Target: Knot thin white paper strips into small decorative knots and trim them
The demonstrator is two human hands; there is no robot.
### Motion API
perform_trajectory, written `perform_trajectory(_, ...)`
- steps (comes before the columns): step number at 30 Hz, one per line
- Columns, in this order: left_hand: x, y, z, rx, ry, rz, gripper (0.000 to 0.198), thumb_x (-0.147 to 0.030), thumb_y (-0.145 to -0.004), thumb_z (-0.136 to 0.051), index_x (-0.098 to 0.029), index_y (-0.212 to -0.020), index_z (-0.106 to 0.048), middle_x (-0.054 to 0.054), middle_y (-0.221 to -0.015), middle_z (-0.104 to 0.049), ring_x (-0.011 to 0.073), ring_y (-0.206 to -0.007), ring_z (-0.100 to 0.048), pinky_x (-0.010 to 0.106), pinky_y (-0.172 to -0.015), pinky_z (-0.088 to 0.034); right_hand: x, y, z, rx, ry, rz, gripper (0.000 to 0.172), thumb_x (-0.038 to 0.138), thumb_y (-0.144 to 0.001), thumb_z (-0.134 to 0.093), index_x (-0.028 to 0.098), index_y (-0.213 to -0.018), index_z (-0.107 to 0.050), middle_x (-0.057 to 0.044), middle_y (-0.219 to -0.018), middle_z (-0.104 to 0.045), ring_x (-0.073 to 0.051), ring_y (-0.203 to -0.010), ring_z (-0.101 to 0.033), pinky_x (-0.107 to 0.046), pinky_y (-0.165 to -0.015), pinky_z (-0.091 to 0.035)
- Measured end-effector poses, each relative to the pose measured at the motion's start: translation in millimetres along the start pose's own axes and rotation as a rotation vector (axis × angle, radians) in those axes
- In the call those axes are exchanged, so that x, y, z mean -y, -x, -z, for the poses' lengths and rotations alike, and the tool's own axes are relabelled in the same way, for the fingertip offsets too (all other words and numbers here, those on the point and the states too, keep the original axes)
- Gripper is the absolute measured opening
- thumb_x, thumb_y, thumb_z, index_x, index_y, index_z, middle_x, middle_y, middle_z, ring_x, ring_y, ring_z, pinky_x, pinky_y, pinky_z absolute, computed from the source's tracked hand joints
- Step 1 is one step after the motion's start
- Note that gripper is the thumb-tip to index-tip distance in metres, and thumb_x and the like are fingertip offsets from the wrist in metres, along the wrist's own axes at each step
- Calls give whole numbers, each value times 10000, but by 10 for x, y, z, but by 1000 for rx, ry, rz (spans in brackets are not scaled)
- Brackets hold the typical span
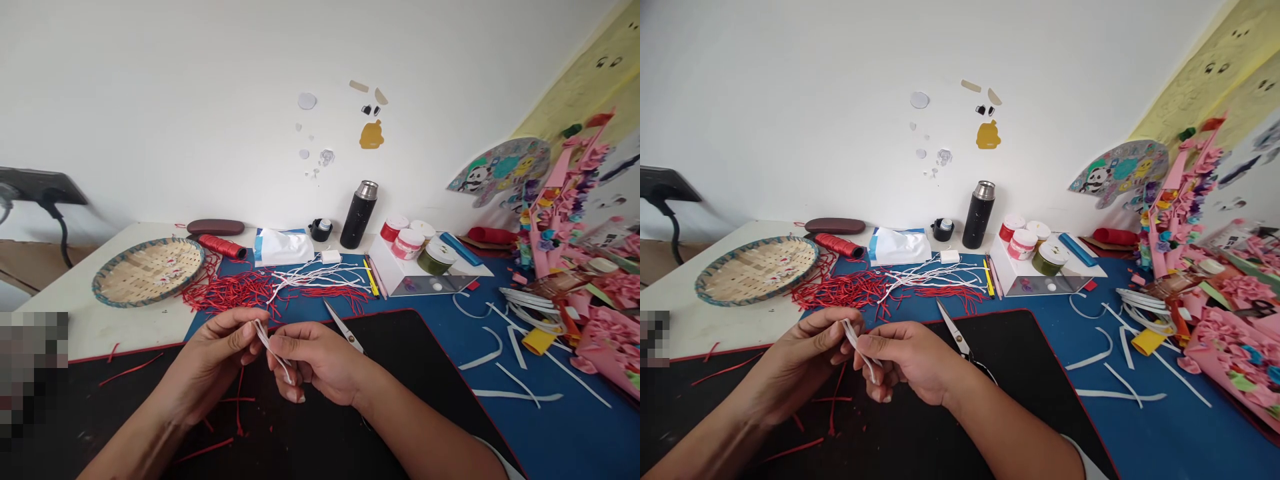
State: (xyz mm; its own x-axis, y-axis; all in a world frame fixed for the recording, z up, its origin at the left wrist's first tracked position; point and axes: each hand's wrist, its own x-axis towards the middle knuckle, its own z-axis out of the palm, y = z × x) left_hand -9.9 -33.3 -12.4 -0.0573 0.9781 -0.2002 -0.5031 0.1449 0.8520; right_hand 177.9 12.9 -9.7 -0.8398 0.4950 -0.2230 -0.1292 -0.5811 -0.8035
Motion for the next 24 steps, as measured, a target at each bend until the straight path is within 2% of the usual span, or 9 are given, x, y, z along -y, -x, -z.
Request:
perform_trajectory(5, -6, 0, -7, 2, 0, -32, 374, -440, -533, -1066, -254, -815, -903, 11, -602, -684, 113, -540, -540, 201, -498, -423, -1, 4, -2, -10, 12, -13, 451, 561, -831, -866, 148, -805, -685, 55, -571, -558, -97, -466, -546, -219, -439, -369)
perform_trajectory(16, -19, -22, 13, -25, -71, -74, 382, -457, -555, -1056, -203, -779, -879, 28, -597, -690, 115, -540, -539, 203, -501, -428, -4, 4, 0, -41, 33, -17, 461, 579, -840, -848, 150, -816, -681, 44, -606, -577, -93, -482, -561, -217, -456, -371)
perform_trajectory(24, -46, -25, 1, -38, -149, -112, 374, -470, -575, -1044, -211, -782, -871, 21, -587, -715, 160, -563, -631, 253, -552, -518, -12, -21, 17, -83, 233, 59, 531, 674, -925, -710, 150, -1003, -740, 3, -731, -672, -114, -566, -660, -207, -478, -385)
